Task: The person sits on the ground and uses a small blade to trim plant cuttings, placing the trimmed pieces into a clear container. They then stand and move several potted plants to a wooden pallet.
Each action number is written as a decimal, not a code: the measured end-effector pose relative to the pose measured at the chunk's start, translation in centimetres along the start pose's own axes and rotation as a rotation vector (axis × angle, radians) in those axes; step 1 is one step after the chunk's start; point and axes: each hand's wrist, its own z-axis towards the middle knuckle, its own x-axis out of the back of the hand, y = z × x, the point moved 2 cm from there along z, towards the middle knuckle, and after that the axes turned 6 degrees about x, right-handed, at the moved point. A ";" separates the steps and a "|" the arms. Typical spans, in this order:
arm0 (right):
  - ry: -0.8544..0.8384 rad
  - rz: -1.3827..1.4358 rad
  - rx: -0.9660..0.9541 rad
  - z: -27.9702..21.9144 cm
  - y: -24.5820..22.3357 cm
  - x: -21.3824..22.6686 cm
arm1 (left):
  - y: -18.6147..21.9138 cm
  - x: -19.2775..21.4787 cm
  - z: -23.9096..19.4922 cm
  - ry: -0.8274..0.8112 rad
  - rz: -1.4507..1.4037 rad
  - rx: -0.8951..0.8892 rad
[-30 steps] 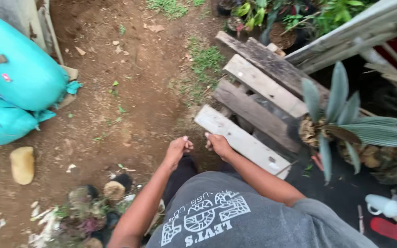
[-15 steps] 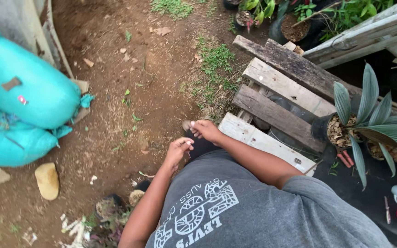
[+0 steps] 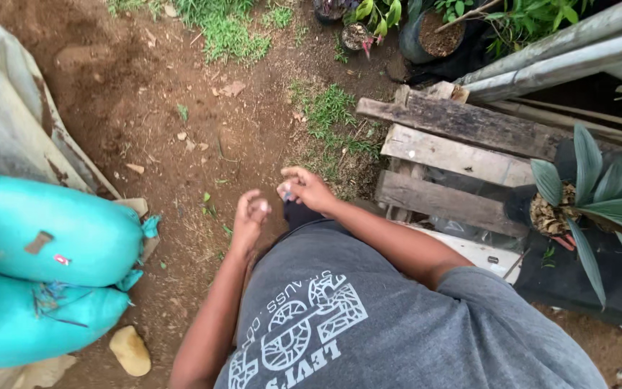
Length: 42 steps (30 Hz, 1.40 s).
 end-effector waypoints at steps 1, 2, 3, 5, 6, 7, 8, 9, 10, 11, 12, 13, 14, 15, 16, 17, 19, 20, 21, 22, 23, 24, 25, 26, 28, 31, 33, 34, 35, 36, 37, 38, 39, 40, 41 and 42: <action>-0.014 0.061 0.025 0.8 -1.0 -0.5 | 2.7 0.0 0.0 0.012 0.020 -0.043; 0.006 0.141 -0.043 1.8 -1.7 -0.8 | 5.7 0.1 0.1 0.066 0.162 -0.151; 0.028 0.212 -0.101 3.5 -2.6 -0.7 | 8.9 -0.1 0.8 0.119 0.298 -0.273; 0.025 0.453 -0.158 6.5 -4.0 -1.0 | 14.4 -1.1 1.1 0.125 0.487 -0.525; 0.001 0.623 -0.156 7.8 -4.7 -1.4 | 16.6 -1.9 1.1 0.078 0.537 -0.655; -0.016 0.799 -0.158 8.8 -5.3 -2.0 | 18.4 -2.4 1.1 0.021 0.586 -0.777; -0.085 0.933 -0.134 10.0 -6.0 -2.8 | 19.9 -2.6 1.9 -0.044 0.639 -0.824; -0.155 1.066 -0.107 11.4 -7.1 -3.7 | 21.2 -2.7 3.3 -0.110 0.688 -0.871; -0.225 1.197 -0.077 12.5 -8.3 -4.7 | 22.2 -2.7 4.7 -0.177 0.736 -0.919; -0.169 1.160 -0.065 13.8 -9.5 -5.4 | 22.9 -2.3 6.8 -0.187 0.738 -0.941; -0.113 1.122 -0.053 14.7 -10.9 -6.1 | 23.4 -1.7 9.1 -0.197 0.740 -0.962; -0.056 1.086 -0.036 15.8 -12.4 -6.8 | 23.5 -0.8 11.4 -0.211 0.744 -0.987; -0.040 1.050 -0.087 16.7 -14.1 -7.1 | 23.2 0.5 14.0 -0.173 0.790 -0.925; -0.023 1.012 -0.136 17.7 -15.9 -7.1 | 22.8 2.0 16.9 -0.136 0.833 -0.867; -0.005 0.974 -0.184 18.8 -17.8 -7.1 | 22.3 3.6 19.9 -0.097 0.875 -0.809; 0.000 0.888 -0.192 20.0 -19.7 -7.3 | 21.7 5.3 22.8 -0.063 0.878 -0.758; 0.021 0.717 -0.209 22.5 -23.2 -8.0 | 20.9 9.6 28.3 -0.093 0.814 -0.522; -0.044 0.723 -0.132 23.9 -25.0 -8.6 | 20.8 11.6 31.0 -0.189 0.632 -0.273; -0.116 0.719 -0.049 25.5 -26.8 -9.0 | 21.1 12.7 33.6 -0.251 0.374 -0.006; -0.186 0.712 0.034 27.1 -28.3 -9.5 | 21.5 14.0 34.9 -0.259 0.265 0.167; -0.134 0.474 0.173 29.1 -29.6 -9.8 | 22.3 15.3 35.7 -0.245 0.175 0.308; -0.078 0.235 0.307 31.2 -30.7 -10.1 | 23.7 16.2 36.6 -0.166 0.149 0.436; -0.018 0.008 0.423 32.6 -31.3 -10.7 | 25.6 16.3 37.3 -0.228 -0.008 0.397; 0.038 -0.167 0.504 34.5 -31.7 -10.9 | 27.9 16.0 38.2 -0.290 -0.166 0.359; 0.136 -0.522 0.640 38.2 -32.1 -10.7 | 32.8 14.7 39.2 -0.348 -0.446 0.372; 0.210 -0.809 0.788 43.4 -31.5 -8.7 | 40.7 12.2 41.0 -0.410 -0.712 0.385; 0.313 -0.846 0.599 47.1 -30.4 -4.8 | 45.3 11.0 41.7 -0.510 -0.792 0.260; 0.359 -0.858 0.502 48.5 -29.4 -2.7 | 47.2 10.7 42.3 -0.591 -0.809 0.253; 0.458 -0.865 0.473 49.4 -28.2 -0.8 | 48.9 11.0 43.1 -0.671 -0.824 0.250; 0.556 -0.871 0.444 50.0 -26.9 1.1 | 50.4 10.9 44.1 -0.751 -0.838 0.247; 0.577 -0.828 0.327 50.6 -25.2 3.2 | 51.6 10.8 45.1 -0.908 -0.825 0.216; 0.596 -0.782 0.211 51.0 -23.5 5.3 | 52.8 10.8 46.4 -1.064 -0.811 0.182; 0.608 -0.734 0.163 51.6 -22.1 7.3 | 54.1 10.8 48.1 -1.224 -0.796 0.134; 0.619 -0.686 0.115 52.3 -20.9 9.1 | 54.7 10.6 50.3 -1.091 -0.650 0.141; 0.613 -0.594 0.005 52.7 -19.4 10.7 | 54.8 10.3 52.1 -0.947 -0.508 0.151; 0.603 -0.501 -0.105 53.1 -18.2 12.4 | 54.8 10.0 54.1 -0.801 -0.368 0.158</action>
